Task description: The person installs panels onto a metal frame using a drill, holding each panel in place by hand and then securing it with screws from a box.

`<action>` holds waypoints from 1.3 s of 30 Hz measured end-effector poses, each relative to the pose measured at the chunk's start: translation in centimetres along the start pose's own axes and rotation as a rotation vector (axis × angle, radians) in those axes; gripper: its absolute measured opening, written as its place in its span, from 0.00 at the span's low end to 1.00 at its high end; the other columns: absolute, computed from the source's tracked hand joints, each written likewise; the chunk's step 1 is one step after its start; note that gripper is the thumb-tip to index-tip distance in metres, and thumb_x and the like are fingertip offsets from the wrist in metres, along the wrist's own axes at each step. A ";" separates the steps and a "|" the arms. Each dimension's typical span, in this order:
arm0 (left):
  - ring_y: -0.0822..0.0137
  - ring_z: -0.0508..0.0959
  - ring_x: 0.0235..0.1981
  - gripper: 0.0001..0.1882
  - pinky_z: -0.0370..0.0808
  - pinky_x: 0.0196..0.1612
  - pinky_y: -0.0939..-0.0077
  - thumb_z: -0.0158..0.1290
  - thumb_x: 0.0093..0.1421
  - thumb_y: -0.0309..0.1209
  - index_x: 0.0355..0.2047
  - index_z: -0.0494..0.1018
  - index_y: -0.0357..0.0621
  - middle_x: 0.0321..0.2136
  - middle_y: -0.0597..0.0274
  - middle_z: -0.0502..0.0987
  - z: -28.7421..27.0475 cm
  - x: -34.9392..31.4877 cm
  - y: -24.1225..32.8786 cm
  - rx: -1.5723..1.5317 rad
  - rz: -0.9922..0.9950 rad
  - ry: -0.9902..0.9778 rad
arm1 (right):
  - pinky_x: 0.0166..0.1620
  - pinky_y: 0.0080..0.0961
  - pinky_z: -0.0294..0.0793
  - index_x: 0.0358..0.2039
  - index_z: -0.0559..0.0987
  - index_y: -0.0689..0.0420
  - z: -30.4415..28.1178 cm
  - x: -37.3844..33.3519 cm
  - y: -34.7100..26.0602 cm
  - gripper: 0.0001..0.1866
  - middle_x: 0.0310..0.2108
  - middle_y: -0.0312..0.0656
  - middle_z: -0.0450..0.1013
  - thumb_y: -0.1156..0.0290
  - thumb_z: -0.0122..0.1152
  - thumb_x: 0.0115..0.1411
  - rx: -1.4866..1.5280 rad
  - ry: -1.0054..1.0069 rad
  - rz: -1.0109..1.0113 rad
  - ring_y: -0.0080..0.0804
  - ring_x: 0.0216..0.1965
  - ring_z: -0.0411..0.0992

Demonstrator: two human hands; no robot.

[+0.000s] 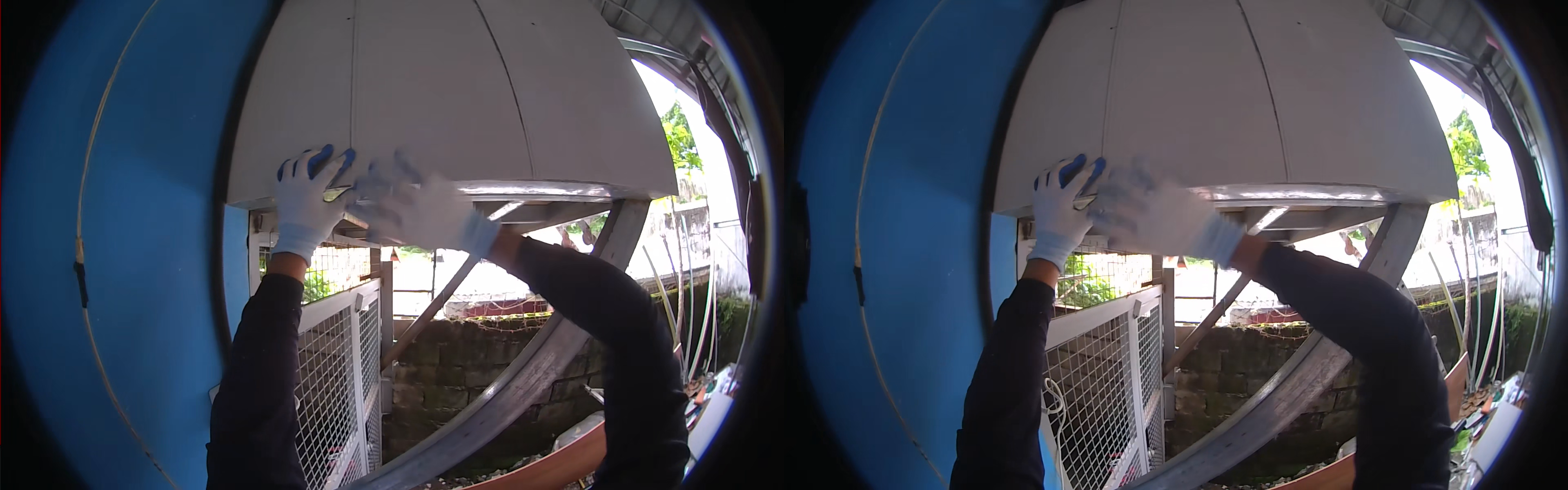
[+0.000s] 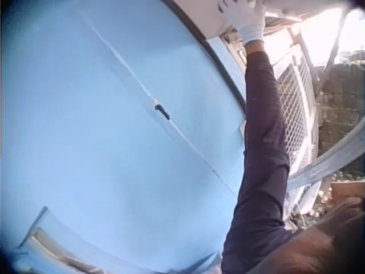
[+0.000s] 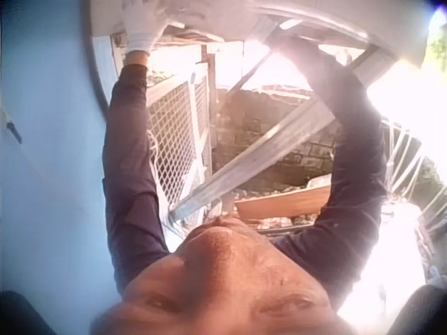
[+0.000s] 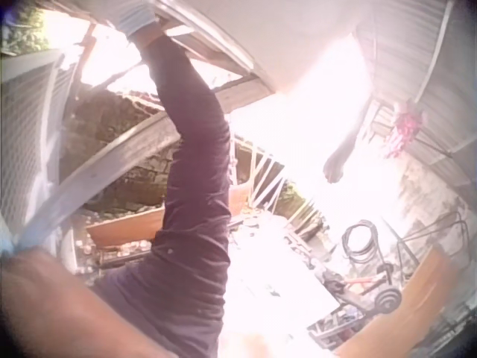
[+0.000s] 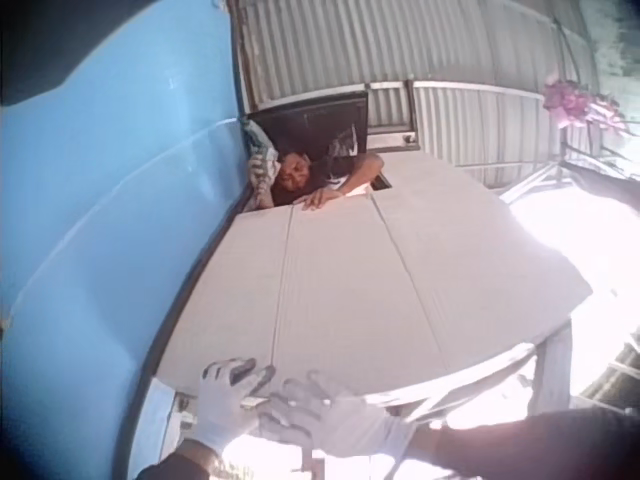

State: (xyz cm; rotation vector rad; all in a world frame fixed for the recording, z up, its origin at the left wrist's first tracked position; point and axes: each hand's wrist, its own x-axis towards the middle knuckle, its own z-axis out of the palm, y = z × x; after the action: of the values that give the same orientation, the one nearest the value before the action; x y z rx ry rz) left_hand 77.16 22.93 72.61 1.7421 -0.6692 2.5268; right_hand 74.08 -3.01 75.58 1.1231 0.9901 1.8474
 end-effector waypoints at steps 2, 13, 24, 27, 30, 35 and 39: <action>0.50 0.70 0.61 0.35 0.63 0.68 0.49 0.71 0.50 0.45 0.61 0.80 0.59 0.62 0.62 0.75 0.1 -0.3 0.5 0.002 -0.026 0.002 | 0.72 0.56 0.60 0.66 0.74 0.50 0.2 0.9 1.1 0.33 0.64 0.42 0.71 0.44 0.58 0.68 -0.039 -0.109 0.169 0.44 0.69 0.65; 0.51 0.72 0.59 0.34 0.68 0.65 0.50 0.70 0.52 0.45 0.62 0.80 0.64 0.61 0.62 0.76 -1.2 0.7 0.6 0.031 -0.021 -0.063 | 0.70 0.67 0.60 0.69 0.69 0.56 -0.3 0.6 1.6 0.45 0.69 0.50 0.65 0.30 0.50 0.67 -0.008 -0.157 0.378 0.53 0.72 0.61; 0.48 0.73 0.60 0.34 0.71 0.64 0.50 0.67 0.59 0.51 0.65 0.77 0.61 0.61 0.57 0.75 -2.7 1.4 1.8 0.047 -0.042 -0.194 | 0.69 0.69 0.59 0.72 0.68 0.46 -0.6 -0.5 2.7 0.44 0.71 0.47 0.64 0.27 0.47 0.67 -0.083 -0.228 0.378 0.53 0.72 0.62; 0.47 0.72 0.60 0.35 0.71 0.64 0.50 0.65 0.60 0.51 0.67 0.75 0.60 0.62 0.56 0.74 -2.9 0.8 1.4 0.073 -0.014 -0.202 | 0.69 0.69 0.60 0.72 0.68 0.47 -0.7 -0.1 2.3 0.45 0.71 0.47 0.64 0.27 0.47 0.67 -0.082 -0.232 0.387 0.54 0.72 0.61; 0.47 0.72 0.60 0.35 0.69 0.64 0.49 0.64 0.61 0.50 0.68 0.74 0.59 0.62 0.55 0.73 -2.1 0.5 0.5 0.153 0.043 -0.169 | 0.68 0.68 0.61 0.72 0.69 0.47 -0.8 0.1 2.4 0.45 0.71 0.46 0.65 0.26 0.48 0.66 -0.087 -0.236 0.384 0.53 0.72 0.62; 0.47 0.72 0.60 0.34 0.67 0.65 0.48 0.64 0.62 0.49 0.67 0.75 0.56 0.63 0.56 0.73 -2.2 0.9 1.2 0.108 0.025 -0.136 | 0.67 0.66 0.64 0.72 0.69 0.46 -1.8 0.1 3.0 0.46 0.71 0.45 0.65 0.25 0.48 0.65 -0.106 -0.260 0.387 0.52 0.71 0.63; 0.48 0.73 0.60 0.31 0.68 0.66 0.52 0.63 0.63 0.45 0.65 0.76 0.52 0.63 0.54 0.73 -1.8 0.3 0.9 0.043 -0.027 -0.135 | 0.67 0.64 0.65 0.71 0.70 0.46 -0.5 0.3 2.9 0.45 0.69 0.44 0.66 0.25 0.48 0.65 -0.098 -0.215 0.390 0.50 0.69 0.64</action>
State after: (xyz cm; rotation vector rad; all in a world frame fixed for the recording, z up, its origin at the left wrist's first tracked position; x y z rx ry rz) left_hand 75.21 22.67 72.06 1.9364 -0.5959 2.4409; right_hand 72.94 -4.11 78.06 1.4978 0.5794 1.9948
